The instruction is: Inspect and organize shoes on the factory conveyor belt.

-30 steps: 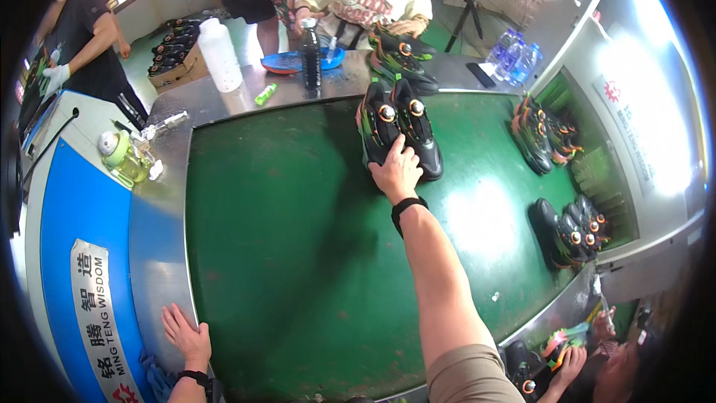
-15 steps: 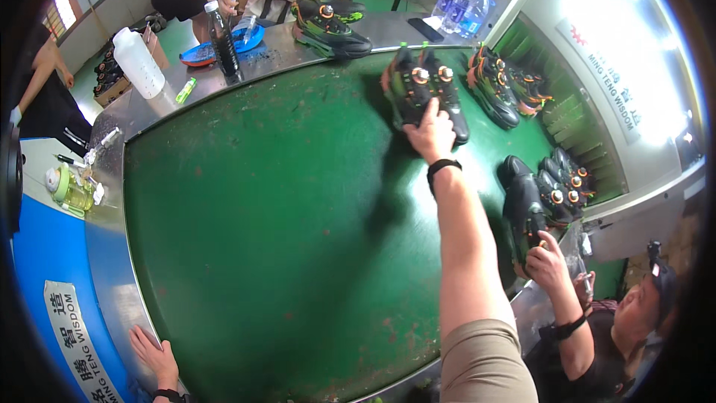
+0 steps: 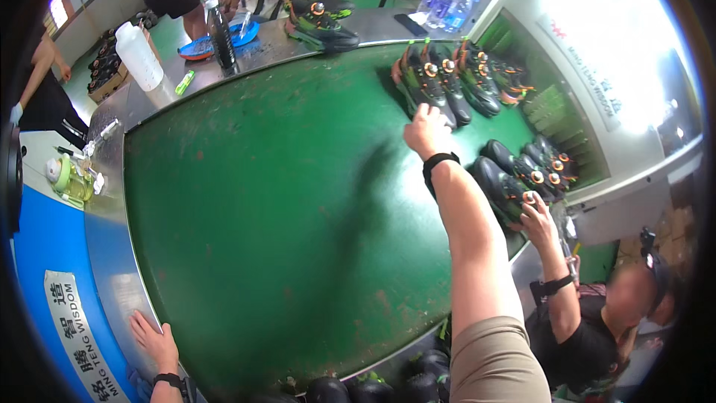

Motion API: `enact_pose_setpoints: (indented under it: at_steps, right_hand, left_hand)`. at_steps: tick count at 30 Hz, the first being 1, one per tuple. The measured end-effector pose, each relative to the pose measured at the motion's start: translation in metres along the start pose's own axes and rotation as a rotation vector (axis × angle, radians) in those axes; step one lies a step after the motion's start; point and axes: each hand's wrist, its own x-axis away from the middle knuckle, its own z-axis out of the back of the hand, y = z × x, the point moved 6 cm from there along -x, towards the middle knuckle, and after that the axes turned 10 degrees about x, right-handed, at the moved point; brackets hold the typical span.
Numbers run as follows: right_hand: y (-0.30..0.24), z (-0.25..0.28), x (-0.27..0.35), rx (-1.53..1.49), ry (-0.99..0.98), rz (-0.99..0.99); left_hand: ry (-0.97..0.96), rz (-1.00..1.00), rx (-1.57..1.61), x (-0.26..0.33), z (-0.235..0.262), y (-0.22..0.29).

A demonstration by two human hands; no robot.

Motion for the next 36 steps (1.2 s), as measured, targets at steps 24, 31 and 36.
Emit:
enact_pose_setpoints:
  at_steps: [24, 31, 36]
  right_hand:
    - [0.254, 0.366, 0.626, -1.188, -0.569, -0.325]
    - [0.326, 0.409, 0.719, -1.262, -0.012, -0.714]
    - [0.480, 0.444, 0.825, -0.772, 0.773, -1.023]
  left_hand:
    - [-0.471, -0.354, 0.822, -0.037, 0.019, 0.031]
    - [-0.972, -0.746, 1.113, 0.178, 0.158, 0.135]
    - [-1.080, -1.190, 1.091, 0.297, 0.261, 0.198]
